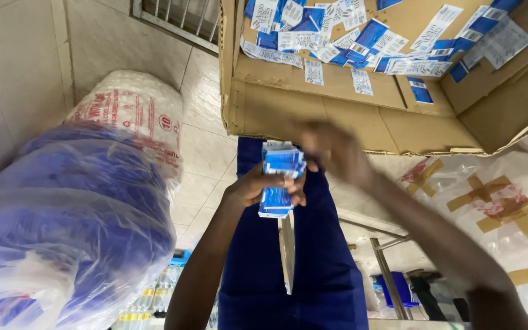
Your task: A person is seen collecting labels from a box and then applying them to water bottles on a production table in a water bottling facility.
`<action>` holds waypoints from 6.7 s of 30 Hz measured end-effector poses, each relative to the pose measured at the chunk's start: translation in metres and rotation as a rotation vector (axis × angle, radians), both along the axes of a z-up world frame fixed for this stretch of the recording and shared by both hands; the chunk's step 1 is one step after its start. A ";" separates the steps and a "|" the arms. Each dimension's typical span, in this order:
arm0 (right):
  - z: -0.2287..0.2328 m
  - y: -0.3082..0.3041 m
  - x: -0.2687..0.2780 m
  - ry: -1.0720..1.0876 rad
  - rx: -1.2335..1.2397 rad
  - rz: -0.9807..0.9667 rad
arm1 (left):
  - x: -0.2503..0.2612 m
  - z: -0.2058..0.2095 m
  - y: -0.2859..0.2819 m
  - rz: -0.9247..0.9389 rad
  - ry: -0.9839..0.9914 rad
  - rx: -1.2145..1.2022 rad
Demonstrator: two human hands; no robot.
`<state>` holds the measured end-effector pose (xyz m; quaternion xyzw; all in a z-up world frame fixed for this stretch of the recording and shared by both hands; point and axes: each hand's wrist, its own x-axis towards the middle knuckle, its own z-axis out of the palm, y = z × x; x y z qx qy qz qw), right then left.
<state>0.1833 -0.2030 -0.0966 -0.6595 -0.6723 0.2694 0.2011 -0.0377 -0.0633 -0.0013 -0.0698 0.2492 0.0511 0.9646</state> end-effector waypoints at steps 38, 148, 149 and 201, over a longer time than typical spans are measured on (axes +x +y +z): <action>-0.159 0.153 0.042 0.056 -0.371 0.495 | -0.017 0.009 0.008 0.120 -0.044 -0.053; 0.186 0.170 -0.045 0.071 -0.129 -0.017 | 0.032 -0.028 0.016 0.436 0.312 0.309; 0.184 0.165 -0.038 0.068 -0.128 -0.017 | 0.031 -0.026 0.019 0.437 0.309 0.309; -0.162 0.168 0.004 0.032 -0.101 -0.068 | -0.003 -0.006 0.022 0.629 0.201 0.034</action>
